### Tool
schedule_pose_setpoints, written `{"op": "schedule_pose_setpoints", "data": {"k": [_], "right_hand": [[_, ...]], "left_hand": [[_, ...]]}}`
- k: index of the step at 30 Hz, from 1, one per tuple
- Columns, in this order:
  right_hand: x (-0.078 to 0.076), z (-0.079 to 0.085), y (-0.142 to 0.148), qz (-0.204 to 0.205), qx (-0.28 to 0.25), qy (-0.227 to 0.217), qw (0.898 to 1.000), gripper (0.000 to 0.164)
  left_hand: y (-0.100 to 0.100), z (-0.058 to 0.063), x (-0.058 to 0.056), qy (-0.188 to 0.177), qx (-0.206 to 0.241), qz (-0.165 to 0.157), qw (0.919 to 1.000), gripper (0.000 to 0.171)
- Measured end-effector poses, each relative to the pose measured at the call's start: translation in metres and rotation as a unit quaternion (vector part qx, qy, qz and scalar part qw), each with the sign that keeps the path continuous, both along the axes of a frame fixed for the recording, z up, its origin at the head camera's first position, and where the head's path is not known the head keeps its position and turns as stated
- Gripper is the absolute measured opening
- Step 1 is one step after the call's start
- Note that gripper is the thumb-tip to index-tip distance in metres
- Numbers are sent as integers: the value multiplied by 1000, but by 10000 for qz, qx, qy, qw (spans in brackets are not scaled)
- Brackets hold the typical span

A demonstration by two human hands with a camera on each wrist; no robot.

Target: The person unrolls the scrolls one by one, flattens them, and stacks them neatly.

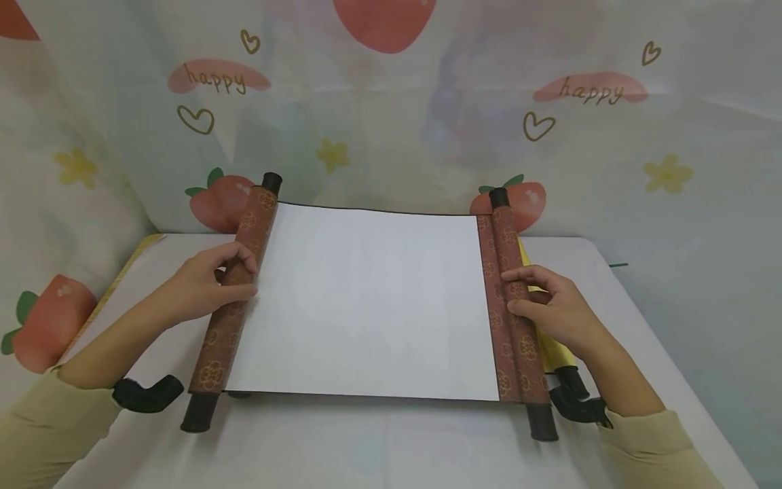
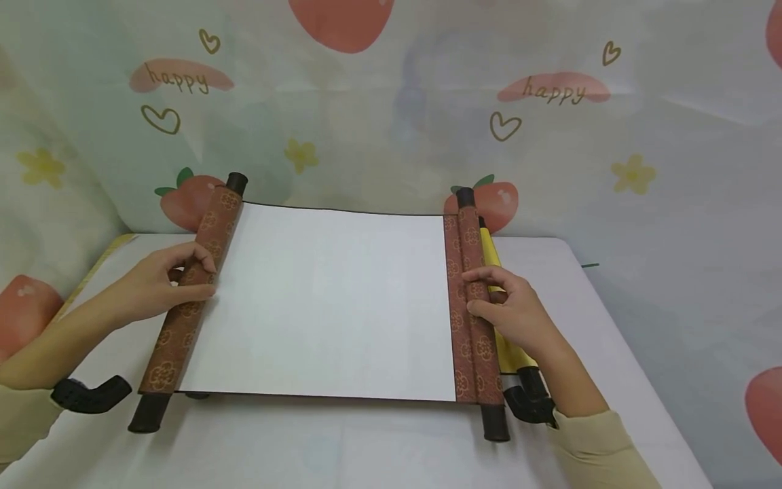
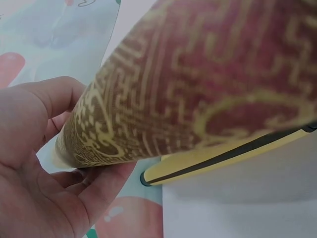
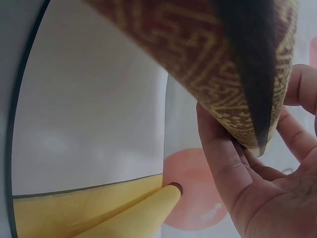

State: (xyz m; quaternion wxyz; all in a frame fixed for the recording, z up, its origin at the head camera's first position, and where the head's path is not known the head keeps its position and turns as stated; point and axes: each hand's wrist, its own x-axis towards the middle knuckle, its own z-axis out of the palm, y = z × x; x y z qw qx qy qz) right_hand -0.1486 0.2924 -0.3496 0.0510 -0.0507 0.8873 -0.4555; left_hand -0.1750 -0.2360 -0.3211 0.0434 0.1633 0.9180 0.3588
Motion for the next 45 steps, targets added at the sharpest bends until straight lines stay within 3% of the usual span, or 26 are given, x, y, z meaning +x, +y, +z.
{"op": "schedule_pose_setpoints", "data": {"k": [15, 21, 28, 36, 40, 45], "right_hand": [[0, -1, 7, 69, 39, 119, 9999, 38], [1, 0, 7, 58, -15, 101, 9999, 38], [4, -1, 8, 25, -6, 114, 9999, 39], [6, -2, 10, -3, -27, 164, 9999, 39], [5, -2, 9, -1, -33, 173, 9998, 38], [4, -2, 8, 8, -28, 164, 9999, 38]], "left_hand": [[2, 1, -5, 104, -202, -37, 9997, 15], [1, 0, -5, -78, -164, 5, 9998, 24], [-7, -4, -7, 127, -203, 28, 9997, 25], [-10, -3, -6, 117, -138, 96, 9998, 18], [-9, -2, -6, -4, -124, 171, 9998, 17], [-10, -2, -6, -208, -60, 227, 9995, 30]]}}
